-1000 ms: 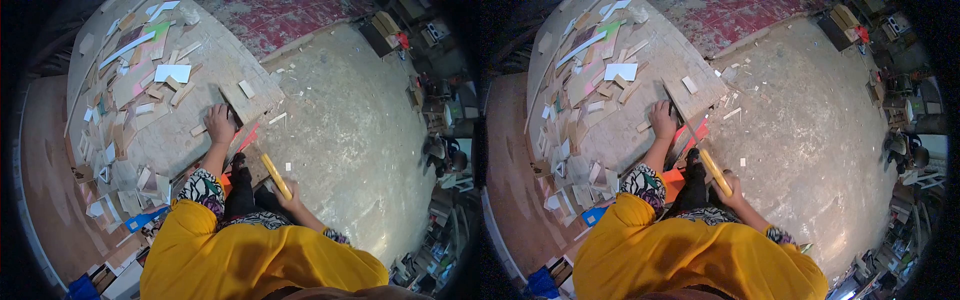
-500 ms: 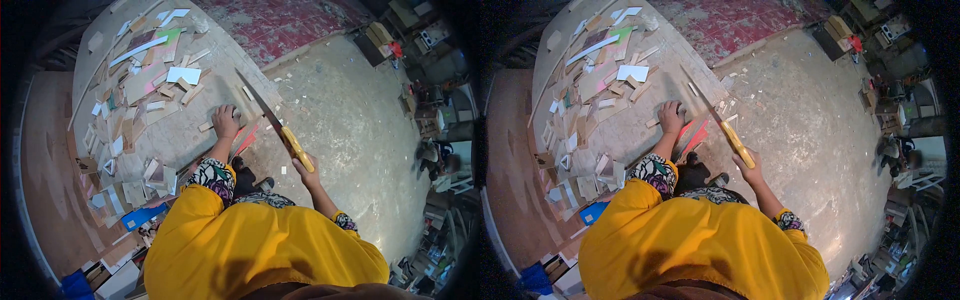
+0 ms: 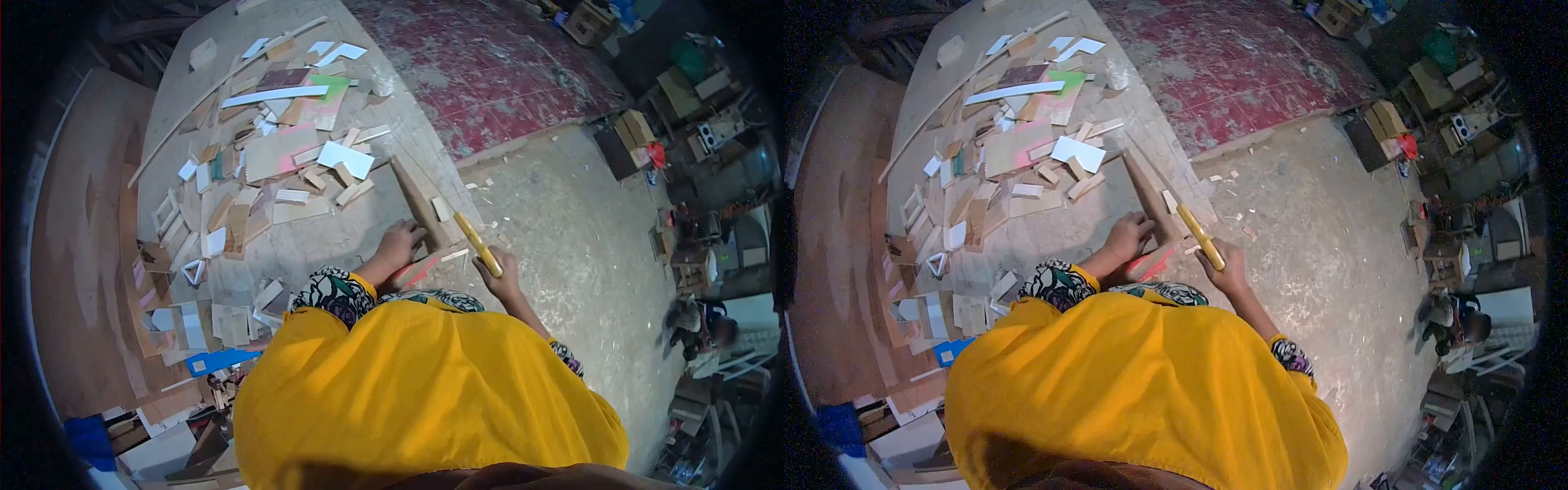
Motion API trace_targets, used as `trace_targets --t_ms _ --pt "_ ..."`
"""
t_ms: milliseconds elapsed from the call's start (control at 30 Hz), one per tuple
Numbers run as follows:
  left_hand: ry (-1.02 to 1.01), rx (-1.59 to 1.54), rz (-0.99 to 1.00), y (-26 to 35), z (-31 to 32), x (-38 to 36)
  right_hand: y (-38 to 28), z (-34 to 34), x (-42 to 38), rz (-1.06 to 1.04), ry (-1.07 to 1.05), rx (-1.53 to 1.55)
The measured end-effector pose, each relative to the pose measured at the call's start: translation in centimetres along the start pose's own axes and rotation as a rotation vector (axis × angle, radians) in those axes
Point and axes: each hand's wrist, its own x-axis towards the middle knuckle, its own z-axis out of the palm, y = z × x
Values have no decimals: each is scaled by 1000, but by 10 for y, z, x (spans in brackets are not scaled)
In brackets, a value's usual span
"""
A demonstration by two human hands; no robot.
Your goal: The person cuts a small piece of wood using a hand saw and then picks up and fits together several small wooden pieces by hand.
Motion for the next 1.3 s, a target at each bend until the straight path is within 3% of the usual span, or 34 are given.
trace_targets --t_ms 67,233,300,400,600,667,700,767,800,867,900,967,1067,1167,1300 --pt "-89 -47 134 -3 -12 5 8 11 32 -219 14 -222" --pt "-29 -17 -32 -2 -22 8 11 41 123 -393 21 -311" --pt "63 -127 -212 -5 -26 14 44 70 164 -422 -37 -348" --pt "381 -264 -385 -18 -24 22 47 93 213 -446 -199 -362" --pt "597 -252 -591 -37 -46 27 40 140 261 -657 -438 -314" --pt "678 -385 -867 -44 -42 25 44 148 268 -829 -488 -278" --pt "691 -378 -888 -50 -39 24 43 141 267 -842 -506 -266" --pt "852 -727 -905 -60 -32 22 31 110 254 -669 -480 -260" --pt "846 -727 -1019 -45 -45 29 31 103 250 -419 -697 -432" --pt "945 -813 -1069 -34 -44 35 38 78 238 -378 -963 -429" --pt "1027 -900 -1087 -33 -45 36 45 72 229 -392 -975 -424" --pt "1012 -1014 -1157 -40 -33 31 62 70 216 -543 -919 -193" --pt "964 -1206 -1250 -37 -18 27 75 75 218 -638 -976 -167" --pt "906 -1372 -1206 -25 -9 25 54 59 212 -555 -950 -76" --pt "733 -1565 -1229 20 -33 32 57 65 188 -605 -754 -164"
